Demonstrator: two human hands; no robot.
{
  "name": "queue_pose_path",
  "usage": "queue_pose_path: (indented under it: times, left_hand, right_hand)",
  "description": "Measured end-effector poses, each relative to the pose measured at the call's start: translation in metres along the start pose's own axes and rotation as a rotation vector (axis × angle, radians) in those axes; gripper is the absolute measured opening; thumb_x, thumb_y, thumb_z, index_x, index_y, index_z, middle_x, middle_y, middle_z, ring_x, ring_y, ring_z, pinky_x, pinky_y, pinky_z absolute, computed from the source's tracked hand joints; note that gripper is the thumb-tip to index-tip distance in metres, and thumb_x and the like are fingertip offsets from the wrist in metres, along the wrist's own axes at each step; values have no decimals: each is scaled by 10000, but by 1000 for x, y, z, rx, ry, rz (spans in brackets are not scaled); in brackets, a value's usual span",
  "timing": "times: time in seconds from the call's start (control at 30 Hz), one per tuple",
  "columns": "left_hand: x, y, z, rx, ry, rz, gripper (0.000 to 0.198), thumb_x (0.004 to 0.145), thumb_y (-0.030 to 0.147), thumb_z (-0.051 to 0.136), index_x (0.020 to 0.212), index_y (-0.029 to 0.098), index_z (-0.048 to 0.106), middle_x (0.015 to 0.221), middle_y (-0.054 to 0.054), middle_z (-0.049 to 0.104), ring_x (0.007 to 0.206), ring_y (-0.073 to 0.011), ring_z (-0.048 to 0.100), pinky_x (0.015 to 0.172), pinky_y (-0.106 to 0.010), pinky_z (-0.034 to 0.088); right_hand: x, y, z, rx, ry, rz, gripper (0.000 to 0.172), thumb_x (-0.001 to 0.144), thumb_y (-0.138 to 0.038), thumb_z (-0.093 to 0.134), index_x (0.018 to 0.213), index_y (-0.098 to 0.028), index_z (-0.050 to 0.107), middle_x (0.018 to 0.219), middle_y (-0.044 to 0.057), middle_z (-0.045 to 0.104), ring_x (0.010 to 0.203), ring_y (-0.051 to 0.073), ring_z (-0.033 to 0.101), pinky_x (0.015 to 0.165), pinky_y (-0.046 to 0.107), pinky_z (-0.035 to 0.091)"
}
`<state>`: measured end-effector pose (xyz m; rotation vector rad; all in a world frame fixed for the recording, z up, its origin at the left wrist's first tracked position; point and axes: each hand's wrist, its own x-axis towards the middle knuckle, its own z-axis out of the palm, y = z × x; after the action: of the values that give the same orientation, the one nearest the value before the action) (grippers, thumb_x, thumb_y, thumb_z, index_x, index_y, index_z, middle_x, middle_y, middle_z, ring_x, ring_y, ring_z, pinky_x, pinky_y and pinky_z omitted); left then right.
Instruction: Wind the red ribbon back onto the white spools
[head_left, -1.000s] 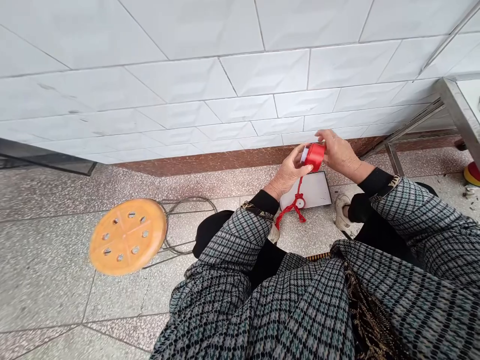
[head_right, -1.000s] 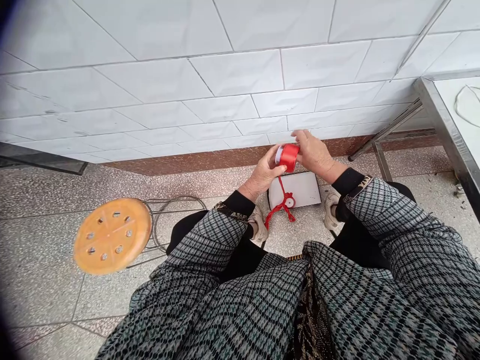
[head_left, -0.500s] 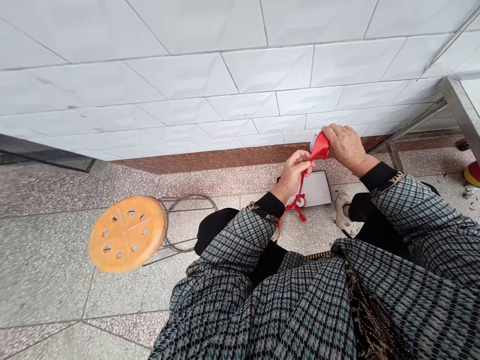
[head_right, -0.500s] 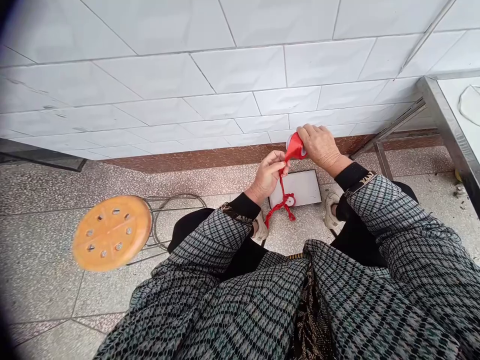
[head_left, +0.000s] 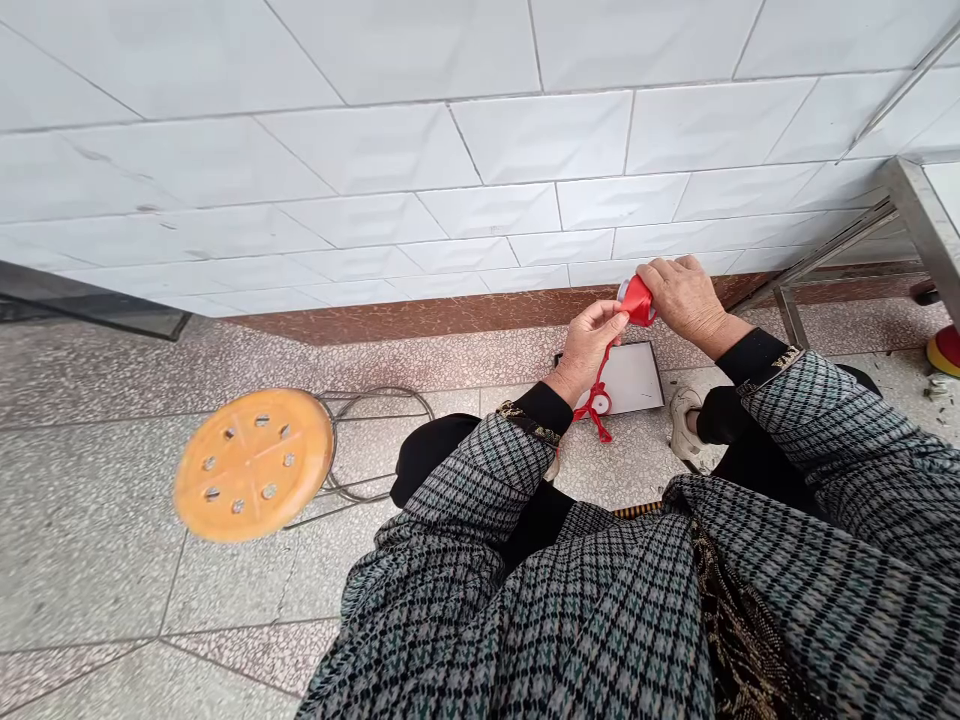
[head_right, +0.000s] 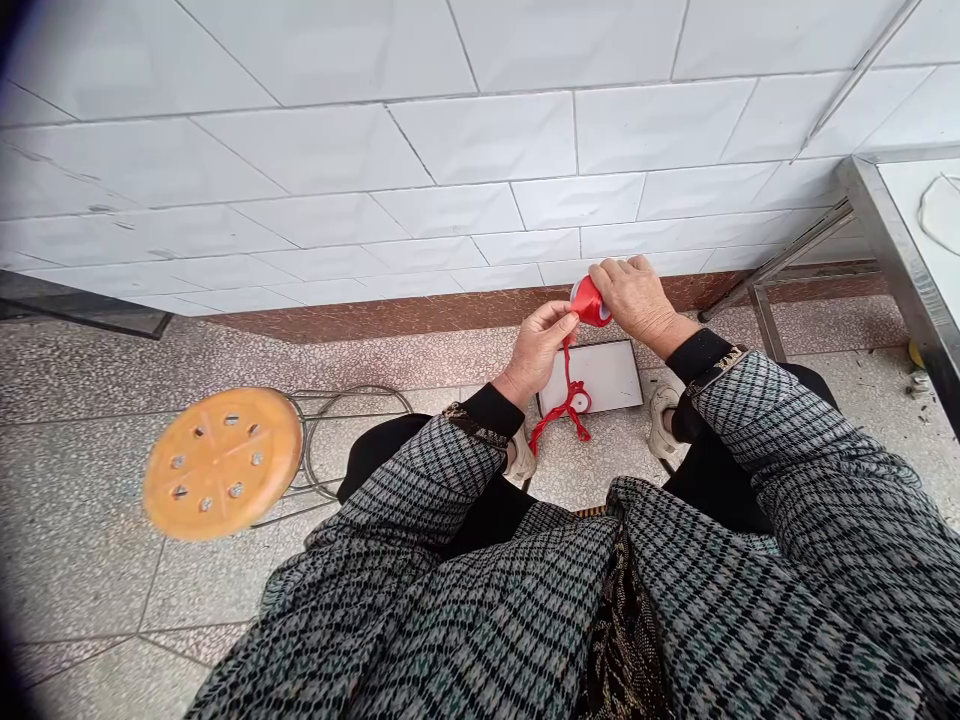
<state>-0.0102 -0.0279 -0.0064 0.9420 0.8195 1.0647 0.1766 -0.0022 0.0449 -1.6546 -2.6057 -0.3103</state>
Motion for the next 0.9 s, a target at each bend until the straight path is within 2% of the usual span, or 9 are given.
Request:
queue_pose_path:
  times: [0.07, 0.17, 0.3, 0.37, 0.5, 0.67, 0.9]
  left_hand:
    - [0, 0, 0, 66, 39, 37, 299, 758, 413, 883, 846, 185, 712, 790, 16, 657, 720, -102, 547, 702, -265, 427]
    - [-2, 1, 1, 127, 68, 69, 297, 768, 414, 870, 771, 178, 690, 757, 24, 610, 718, -105, 486, 723, -276, 385]
    - [-2, -1, 2, 57, 8, 18, 396, 819, 495, 820, 677, 184, 622, 687, 20, 536, 694, -119, 442, 710, -293, 363]
    - [-1, -2, 3, -39, -25, -22, 357, 809, 479, 824, 721, 188, 637, 697, 19, 548, 690, -120, 460, 718, -294, 378]
    - [-1, 0, 3, -130, -21, -85, 229, 790, 315, 832, 945, 217, 696, 724, 38, 572, 654, -110, 470, 691, -282, 395]
    - [-5, 5, 3, -171, -21, -140, 223, 754, 194, 807, 946, 209, 696, 778, 32, 617, 678, -98, 522, 701, -260, 442]
    - [-7, 9, 7, -209, 18, -222, 317, 683, 283, 910, 826, 197, 640, 744, 39, 546, 631, -72, 412, 539, -210, 272]
  right_hand:
    - [0, -1, 1, -3, -1, -3, 336, 1059, -175, 391, 1217, -101, 679, 1048, 177, 719, 912, 305, 592, 844, 402, 319]
    - [1, -1, 1, -1, -8, 1, 329, 1054, -157, 395, 1209, -105, 681, 1032, 169, 718, 892, 298, 595, 858, 405, 310]
    - [2, 0, 2, 12, -22, 23, 319, 1052, -142, 400, 1193, -107, 684, 1026, 162, 716, 889, 295, 608, 893, 413, 300]
    - [2, 0, 3, 11, -32, 30, 315, 1046, -133, 405, 1190, -106, 684, 1028, 163, 715, 886, 295, 613, 903, 417, 294]
    - [2, 0, 4, 1, -42, 36, 313, 1034, -123, 413, 1193, -97, 681, 1033, 171, 718, 875, 294, 613, 901, 419, 290]
    - [1, -2, 4, 3, -45, 29, 295, 1030, -117, 411, 1138, -117, 686, 999, 158, 715, 852, 280, 611, 905, 420, 291]
    - [-1, -2, 11, 11, -52, 22, 327, 1031, -103, 394, 1170, -108, 691, 995, 173, 718, 865, 297, 626, 895, 426, 294]
